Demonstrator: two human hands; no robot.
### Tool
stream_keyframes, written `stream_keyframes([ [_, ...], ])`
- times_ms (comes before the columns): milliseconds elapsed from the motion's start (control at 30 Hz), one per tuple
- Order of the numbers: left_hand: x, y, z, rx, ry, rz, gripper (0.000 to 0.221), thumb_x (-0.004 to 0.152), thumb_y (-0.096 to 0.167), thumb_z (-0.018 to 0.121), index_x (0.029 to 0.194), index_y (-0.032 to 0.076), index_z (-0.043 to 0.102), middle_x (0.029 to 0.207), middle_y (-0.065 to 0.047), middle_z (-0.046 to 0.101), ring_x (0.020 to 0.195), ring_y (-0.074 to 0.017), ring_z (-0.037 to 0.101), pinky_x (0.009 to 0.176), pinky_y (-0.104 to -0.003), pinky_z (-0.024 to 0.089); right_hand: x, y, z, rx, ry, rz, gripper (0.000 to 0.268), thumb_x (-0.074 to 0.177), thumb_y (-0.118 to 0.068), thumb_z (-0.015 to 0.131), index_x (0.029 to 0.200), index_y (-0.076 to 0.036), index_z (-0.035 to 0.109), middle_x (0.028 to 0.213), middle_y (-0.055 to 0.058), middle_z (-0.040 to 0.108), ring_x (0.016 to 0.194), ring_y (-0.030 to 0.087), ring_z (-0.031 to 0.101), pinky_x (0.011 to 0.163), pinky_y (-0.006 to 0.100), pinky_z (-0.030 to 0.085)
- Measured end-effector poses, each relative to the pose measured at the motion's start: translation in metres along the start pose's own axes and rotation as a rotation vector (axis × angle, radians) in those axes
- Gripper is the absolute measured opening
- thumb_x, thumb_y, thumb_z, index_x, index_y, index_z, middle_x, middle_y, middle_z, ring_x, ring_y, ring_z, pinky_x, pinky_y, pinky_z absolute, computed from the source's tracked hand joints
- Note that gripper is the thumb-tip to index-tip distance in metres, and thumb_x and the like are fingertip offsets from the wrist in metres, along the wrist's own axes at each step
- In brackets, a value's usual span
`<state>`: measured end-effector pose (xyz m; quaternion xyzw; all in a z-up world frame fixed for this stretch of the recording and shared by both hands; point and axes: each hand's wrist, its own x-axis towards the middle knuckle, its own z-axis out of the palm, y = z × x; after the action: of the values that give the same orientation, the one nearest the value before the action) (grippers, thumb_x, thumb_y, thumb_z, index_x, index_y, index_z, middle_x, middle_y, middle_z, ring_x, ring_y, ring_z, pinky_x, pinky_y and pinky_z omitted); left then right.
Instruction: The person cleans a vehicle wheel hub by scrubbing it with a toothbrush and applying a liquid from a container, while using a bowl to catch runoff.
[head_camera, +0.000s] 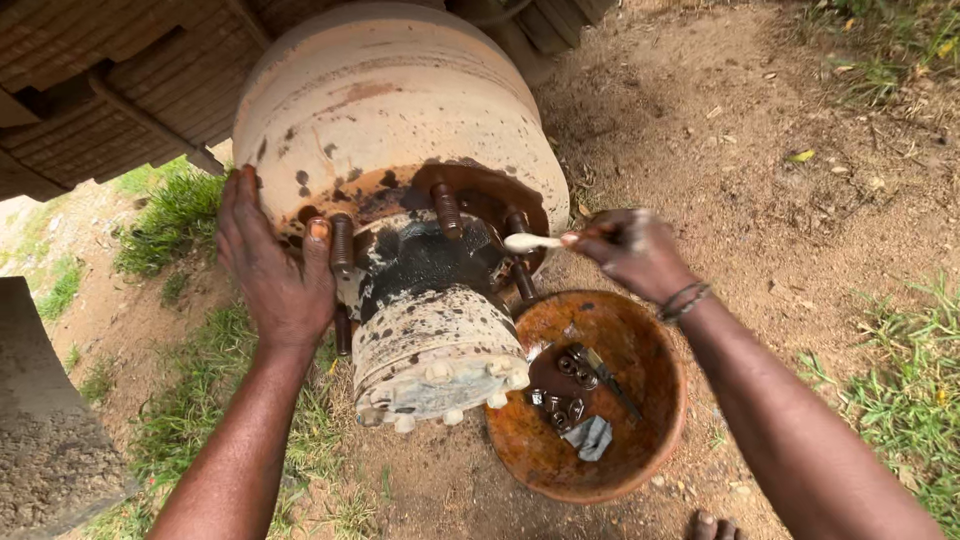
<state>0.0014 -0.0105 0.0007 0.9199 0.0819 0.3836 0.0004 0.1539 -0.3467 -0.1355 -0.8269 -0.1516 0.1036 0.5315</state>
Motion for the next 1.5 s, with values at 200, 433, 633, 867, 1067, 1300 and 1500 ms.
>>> stream_keyframes([
  [200,0.006,0.000,0.001,0.007,0.021,0.023,0.074,0.104,0.033,0.057,0.164,0.008,0.020,0.166,-0.025,0.028,0.156,-0.0416,0.026,0.130,-0.061,0.019,0.007,0.012,0.005,0.103,-0.002,0.106,0.025,0.087,-0.036,0.076,0.082,-0.012,0.079,0.056,0.003,0.061,0.045,0.012,0.043,0.040,0.029,0.031],
  [433,0.006,-0.002,0.000,0.050,0.036,0.023,0.082,0.103,0.056,0.051,0.164,0.010,0.021,0.168,-0.023,0.027,0.156,-0.0403,0.026,0.128,-0.062,0.016,0.015,0.021,0.001,0.073,-0.013,0.117,0.022,0.089,-0.030,0.077,0.089,-0.009,0.080,0.065,0.007,0.063,0.052,0.013,0.044,0.046,0.031,0.035],
  [633,0.003,-0.004,0.002,0.003,0.012,0.010,0.087,0.105,0.073,0.037,0.164,0.010,0.020,0.167,-0.024,0.027,0.156,-0.0408,0.027,0.129,-0.063,0.018,0.015,0.043,0.014,0.072,-0.059,0.103,0.018,0.092,-0.029,0.072,0.097,-0.014,0.079,0.072,0.007,0.070,0.055,0.014,0.047,0.046,0.030,0.037],
  [867,-0.002,-0.007,0.004,0.002,0.008,0.001,0.090,0.102,0.075,0.033,0.165,0.011,0.020,0.169,-0.023,0.026,0.157,-0.0410,0.026,0.129,-0.064,0.017,0.018,0.065,0.032,-0.122,-0.145,0.094,0.023,0.089,-0.038,0.069,0.090,-0.017,0.079,0.065,0.003,0.069,0.051,0.014,0.049,0.047,0.031,0.040],
  [1067,0.005,-0.007,0.003,0.005,0.030,0.000,0.092,0.100,0.078,0.032,0.164,0.013,0.022,0.168,-0.022,0.028,0.157,-0.0404,0.028,0.130,-0.062,0.020,0.016,0.059,0.041,-0.370,-0.168,0.094,0.035,0.090,-0.053,0.067,0.080,-0.020,0.076,0.065,0.001,0.068,0.051,0.013,0.046,0.046,0.027,0.037],
  [1300,0.003,-0.007,0.001,0.021,0.023,0.021,0.090,0.103,0.077,0.033,0.164,0.012,0.022,0.167,-0.024,0.029,0.157,-0.0403,0.028,0.129,-0.062,0.019,0.026,0.061,0.032,-0.265,-0.218,0.100,0.028,0.089,-0.046,0.071,0.083,-0.019,0.077,0.064,-0.001,0.067,0.053,0.010,0.051,0.049,0.027,0.040],
  [1500,0.006,-0.008,0.004,0.000,0.022,0.030,0.090,0.104,0.076,0.034,0.164,0.011,0.021,0.167,-0.024,0.028,0.156,-0.0407,0.027,0.129,-0.062,0.020,0.019,0.032,-0.016,0.128,-0.054,0.037,0.017,0.086,-0.031,0.073,0.090,-0.017,0.080,0.063,0.005,0.066,0.050,0.012,0.046,0.043,0.028,0.036],
])
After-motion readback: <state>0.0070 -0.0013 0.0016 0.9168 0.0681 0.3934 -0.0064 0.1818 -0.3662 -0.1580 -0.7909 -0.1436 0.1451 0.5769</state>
